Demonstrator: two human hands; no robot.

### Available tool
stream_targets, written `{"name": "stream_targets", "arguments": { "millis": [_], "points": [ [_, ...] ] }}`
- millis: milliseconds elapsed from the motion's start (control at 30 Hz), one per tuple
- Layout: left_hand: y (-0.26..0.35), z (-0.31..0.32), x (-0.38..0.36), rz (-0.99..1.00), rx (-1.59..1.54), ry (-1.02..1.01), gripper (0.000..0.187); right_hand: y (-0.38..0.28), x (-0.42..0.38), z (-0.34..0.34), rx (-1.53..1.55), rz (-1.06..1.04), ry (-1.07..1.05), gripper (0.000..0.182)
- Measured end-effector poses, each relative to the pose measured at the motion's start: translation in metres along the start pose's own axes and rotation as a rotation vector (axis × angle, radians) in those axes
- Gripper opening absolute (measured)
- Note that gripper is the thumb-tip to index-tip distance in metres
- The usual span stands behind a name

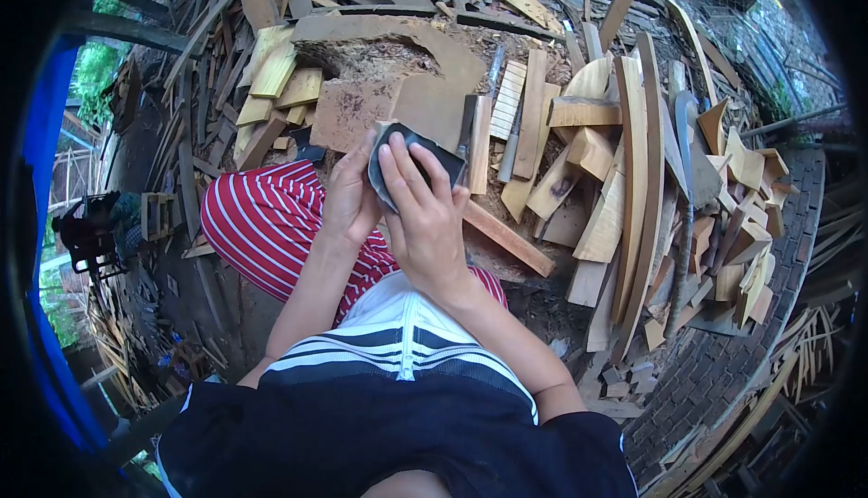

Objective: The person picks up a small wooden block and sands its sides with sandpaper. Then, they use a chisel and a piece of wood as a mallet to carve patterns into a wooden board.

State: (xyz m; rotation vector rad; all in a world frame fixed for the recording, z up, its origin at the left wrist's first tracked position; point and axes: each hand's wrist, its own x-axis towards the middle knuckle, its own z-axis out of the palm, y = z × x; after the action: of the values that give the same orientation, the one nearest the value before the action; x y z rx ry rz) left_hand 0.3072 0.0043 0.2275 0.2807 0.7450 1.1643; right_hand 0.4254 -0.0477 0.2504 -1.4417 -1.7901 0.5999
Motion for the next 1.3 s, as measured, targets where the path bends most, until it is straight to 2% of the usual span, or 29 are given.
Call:
{"name": "stream_targets", "arguments": {
  "millis": [133,267,333,400,467,533,600,667,733,800,933,1033,1133,1200,1267,1300],
  "points": [
    [0.001,-0.005,0.004,0.031,0.027,0.019,0.025,0.012,0.014,-0.001,0.178,-0.027,0.026,0.046],
    [-0.003,0.008,-0.003,0.070,0.028,0.054,0.020,0.019,0.027,-0.001,0.249,0.021,0.058,0.041],
    [-0.014,0.011,-0.018,-0.078,0.015,-0.015,0.021,0.038,0.041,-0.007,0.560,0.333,0.085,0.040],
    [-0.016,0.003,-0.017,-0.107,-0.080,-0.086,0.025,0.046,0.045,-0.014,0.566,0.279,0.138,0.039],
    [-0.011,0.003,-0.012,-0.050,-0.080,0.010,0.030,0.042,0.039,-0.025,0.584,0.351,0.136,0.038],
    [-0.007,0.003,-0.007,-0.040,-0.087,-0.042,0.033,0.039,0.036,-0.027,0.403,0.159,0.246,0.040],
    [-0.005,0.010,-0.005,0.014,-0.019,0.018,0.033,0.030,0.024,-0.023,0.065,-0.009,0.168,0.050],
    [-0.001,0.016,-0.006,0.015,0.012,0.011,0.032,0.015,0.013,-0.022,-0.093,-0.033,0.010,0.056],
    [-0.004,0.018,-0.005,0.022,0.035,0.002,0.032,0.022,0.011,-0.005,-0.032,-0.060,0.071,0.060],
    [-0.005,0.017,-0.004,0.101,0.160,0.005,0.029,0.026,0.019,-0.002,-0.023,-0.046,0.084,0.056],
    [-0.001,0.021,-0.005,0.101,0.199,0.018,0.028,0.023,0.031,-0.010,0.028,0.001,0.053,0.048],
    [-0.007,0.013,-0.007,0.085,0.213,0.001,0.029,0.030,0.036,-0.001,0.091,0.060,0.115,0.047],
    [-0.002,0.004,0.001,0.091,0.187,-0.037,0.030,0.017,0.016,0.004,0.117,0.033,0.049,0.044],
    [-0.002,0.002,0.002,0.077,0.275,-0.033,0.029,0.023,0.018,0.005,0.110,0.024,0.049,0.042],
    [-0.007,0.006,0.001,0.070,0.340,-0.057,0.029,0.035,0.033,0.002,0.189,0.112,0.102,0.040],
    [-0.013,0.009,0.000,0.027,0.296,-0.089,0.029,0.049,0.041,-0.001,0.465,0.330,0.035,0.041]
  ]
}}
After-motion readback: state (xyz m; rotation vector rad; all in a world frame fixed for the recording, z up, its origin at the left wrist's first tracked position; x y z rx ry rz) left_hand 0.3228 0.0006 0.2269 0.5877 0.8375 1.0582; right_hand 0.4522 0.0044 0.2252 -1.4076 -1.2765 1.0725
